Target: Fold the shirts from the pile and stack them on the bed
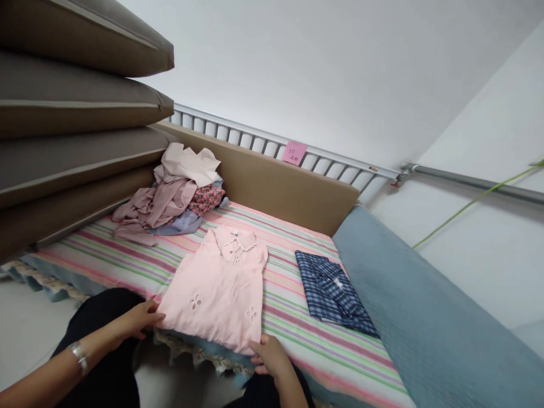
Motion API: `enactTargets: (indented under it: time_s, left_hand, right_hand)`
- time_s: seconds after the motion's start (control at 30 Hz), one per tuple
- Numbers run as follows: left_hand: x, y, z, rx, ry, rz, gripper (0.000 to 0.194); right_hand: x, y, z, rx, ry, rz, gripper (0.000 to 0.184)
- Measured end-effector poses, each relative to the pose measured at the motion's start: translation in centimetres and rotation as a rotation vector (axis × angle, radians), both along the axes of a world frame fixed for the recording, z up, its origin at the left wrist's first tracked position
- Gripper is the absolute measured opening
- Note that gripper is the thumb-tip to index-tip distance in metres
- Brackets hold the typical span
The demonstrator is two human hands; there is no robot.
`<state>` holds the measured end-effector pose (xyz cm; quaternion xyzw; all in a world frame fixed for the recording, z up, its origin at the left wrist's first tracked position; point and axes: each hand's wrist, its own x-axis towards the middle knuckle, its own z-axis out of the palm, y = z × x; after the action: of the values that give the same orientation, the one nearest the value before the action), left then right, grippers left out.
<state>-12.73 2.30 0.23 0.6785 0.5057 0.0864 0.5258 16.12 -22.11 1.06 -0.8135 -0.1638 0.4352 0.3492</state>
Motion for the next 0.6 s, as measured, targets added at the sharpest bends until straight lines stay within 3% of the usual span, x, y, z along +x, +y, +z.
enactTargets:
  time_s: [0.13, 0.2, 0.4, 0.5, 0.6]
  left_hand:
    - [1.5, 1.2, 1.5, 0.701, -0.047, -0.014, 0.037]
    - [3.1, 0.9, 2.2, 0.88, -0.146, -0.109, 0.035]
    - [10.6, -2.5, 3.3, 0.997, -0.364, -0.688, 0.035]
    - [13.5, -3.4, 3.7, 0.995, -0.43, -0.858, 0.03]
    - [14.9, -3.2, 3.4, 1.076, -0.483, -0.979, 0.028]
  right_hand:
    - [3.2, 1.7, 1.1, -0.026, -0.216, -0.01, 0.019]
    - [5.3, 3.1, 1.9, 0.006, -0.355, -0.018, 0.022]
    - [11.4, 9.2, 2.9, 0.08, -0.739, 0.058, 0.057]
    - [14.0, 12.5, 2.0, -0.051, -0.953, 0.196, 0.072]
    - [16.2, 15.3, 1.3, -0.11, -1.075, 0.392, 0.068]
